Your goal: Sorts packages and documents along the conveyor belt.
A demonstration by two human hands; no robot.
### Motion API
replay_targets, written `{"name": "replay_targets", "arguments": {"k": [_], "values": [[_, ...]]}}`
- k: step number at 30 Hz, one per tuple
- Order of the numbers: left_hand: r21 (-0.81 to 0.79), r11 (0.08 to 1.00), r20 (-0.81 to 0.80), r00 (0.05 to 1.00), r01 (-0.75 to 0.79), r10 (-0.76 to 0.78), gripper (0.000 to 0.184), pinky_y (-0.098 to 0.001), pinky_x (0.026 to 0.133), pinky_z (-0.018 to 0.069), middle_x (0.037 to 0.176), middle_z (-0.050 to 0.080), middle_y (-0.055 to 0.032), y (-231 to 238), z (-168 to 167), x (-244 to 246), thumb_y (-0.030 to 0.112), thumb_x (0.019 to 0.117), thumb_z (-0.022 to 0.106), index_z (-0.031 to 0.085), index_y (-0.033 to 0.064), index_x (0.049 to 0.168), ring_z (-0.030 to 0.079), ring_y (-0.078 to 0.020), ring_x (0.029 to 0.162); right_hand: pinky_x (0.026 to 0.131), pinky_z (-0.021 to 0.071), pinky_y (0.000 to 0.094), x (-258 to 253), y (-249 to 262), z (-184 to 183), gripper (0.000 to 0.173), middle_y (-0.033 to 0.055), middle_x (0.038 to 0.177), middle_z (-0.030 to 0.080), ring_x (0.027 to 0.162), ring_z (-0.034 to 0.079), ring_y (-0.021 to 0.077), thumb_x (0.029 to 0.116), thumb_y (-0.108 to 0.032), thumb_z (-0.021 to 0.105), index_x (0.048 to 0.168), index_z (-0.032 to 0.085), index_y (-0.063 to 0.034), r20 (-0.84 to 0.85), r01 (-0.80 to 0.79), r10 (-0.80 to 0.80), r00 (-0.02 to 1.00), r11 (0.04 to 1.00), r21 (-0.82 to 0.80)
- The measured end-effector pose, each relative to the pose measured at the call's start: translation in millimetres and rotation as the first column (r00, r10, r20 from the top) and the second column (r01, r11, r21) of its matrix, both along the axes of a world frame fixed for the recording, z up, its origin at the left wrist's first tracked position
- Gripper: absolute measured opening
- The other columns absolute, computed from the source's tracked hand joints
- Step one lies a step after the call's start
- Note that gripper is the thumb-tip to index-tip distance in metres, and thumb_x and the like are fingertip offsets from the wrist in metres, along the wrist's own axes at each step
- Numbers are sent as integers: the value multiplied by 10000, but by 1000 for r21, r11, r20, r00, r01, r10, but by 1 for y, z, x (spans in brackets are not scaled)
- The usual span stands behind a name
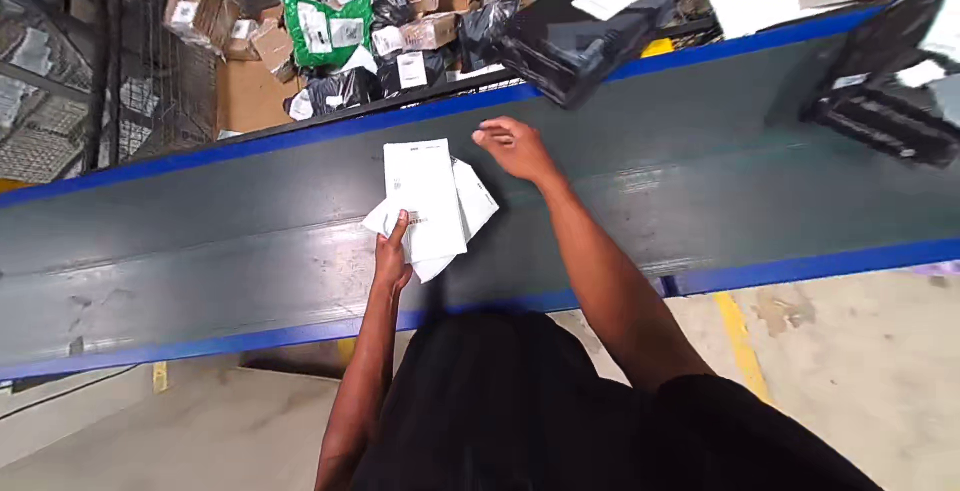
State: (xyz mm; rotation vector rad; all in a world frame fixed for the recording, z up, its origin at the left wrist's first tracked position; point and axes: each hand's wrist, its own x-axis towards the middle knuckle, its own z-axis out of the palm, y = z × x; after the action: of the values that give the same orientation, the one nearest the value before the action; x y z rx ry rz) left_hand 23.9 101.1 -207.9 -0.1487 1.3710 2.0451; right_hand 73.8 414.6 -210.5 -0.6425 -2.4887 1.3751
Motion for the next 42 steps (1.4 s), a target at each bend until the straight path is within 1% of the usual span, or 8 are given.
{"name": "replay_targets", "arguments": {"k": [4, 6, 9, 19, 29, 37, 39, 42], "values": [[84, 996, 11, 1000, -18, 17, 437, -509, 881, 612, 1109, 702, -210, -16, -7, -7, 155, 1018, 585, 418, -37, 1374, 724, -303, 988, 1000, 524, 571, -13, -95, 18, 969, 118, 1323, 647, 1207, 627, 281, 725, -756, 767, 1430, 549, -128, 189, -42, 49, 981, 998, -41], [62, 998, -18, 1000, -1, 3, 522, -518, 857, 623, 1092, 702, -226, -23, -10, -9, 49, 934, 670, 400, -56, 1369, 731, -321, 959, 995, 527, 539, -9, -112, 4, 856, 112, 1239, 672, 1165, 638, 258, 696, -677, 842, 1307, 629, -117, 150, 53, -35, 988, 991, -122], [30, 999, -80, 996, 40, -37, 607, -523, 882, 622, 1111, 701, -236, -27, -13, -10, 9, 876, 761, 415, -76, 1368, 729, -334, 983, 864, 603, 397, 1, -112, -2, 512, 61, 994, 728, 943, 705, 161, 753, -386, 915, 1083, 666, -84, -69, 118, -156, 985, 916, -384], [-25, 1000, -83, 997, 6, -8, 482, -495, 904, 615, 1159, 700, -193, -21, -15, -16, 82, 982, 661, 444, -23, 1398, 719, -292, 1032, 975, 582, 469, 78, -44, 30, 398, 148, 1219, 681, 1080, 698, 257, 1062, -140, 540, 1450, 463, -91, -318, -105, -318, 893, 540, -835], [107, 992, -41, 998, 62, -57, 425, -511, 912, 608, 1149, 698, -210, -1, -8, -8, 69, 1003, 623, 446, -24, 1379, 721, -310, 1022, 979, 582, 479, 87, -50, 45, 410, 167, 1232, 671, 1094, 697, 279, 1068, -135, 533, 1464, 432, -94, -331, -123, -316, 889, 531, -838], [-7, 996, -46, 995, 86, -87, 401, -436, 891, 622, 1154, 718, -83, -10, -4, -21, 333, 1079, 496, 514, 80, 1389, 718, -187, 1028, 944, 586, 351, 104, -34, 57, 347, 80, 1168, 701, 1030, 694, 127, 1041, -171, 612, 1348, 553, -20, -36, -242, 274, 961, 775, -584], [21, 996, -60, 995, 85, -84, 412, -436, 917, 614, 1193, 709, -73, -17, -6, -28, 350, 1081, 489, 499, 105, 1413, 710, -181, 1065, 946, 587, 359, 119, 25, 72, 366, 71, 1176, 700, 1040, 689, 130, 1044, -196, 602, 1369, 548, -38, -73, 10, -55, 996, 855, -519], [90, 991, -41, 995, 94, -91, 382, -433, 918, 614, 1185, 718, -59, -18, -2, -31, 357, 1098, 433, 536, 121, 1380, 714, -175, 1066, 960, 583, 430, 156, 127, 82, 525, 90, 1310, 641, 1132, 672, 215, 1088, -424, 449, 1510, 387, -117, -274, 386, -684, 676, 646, -658]]}}
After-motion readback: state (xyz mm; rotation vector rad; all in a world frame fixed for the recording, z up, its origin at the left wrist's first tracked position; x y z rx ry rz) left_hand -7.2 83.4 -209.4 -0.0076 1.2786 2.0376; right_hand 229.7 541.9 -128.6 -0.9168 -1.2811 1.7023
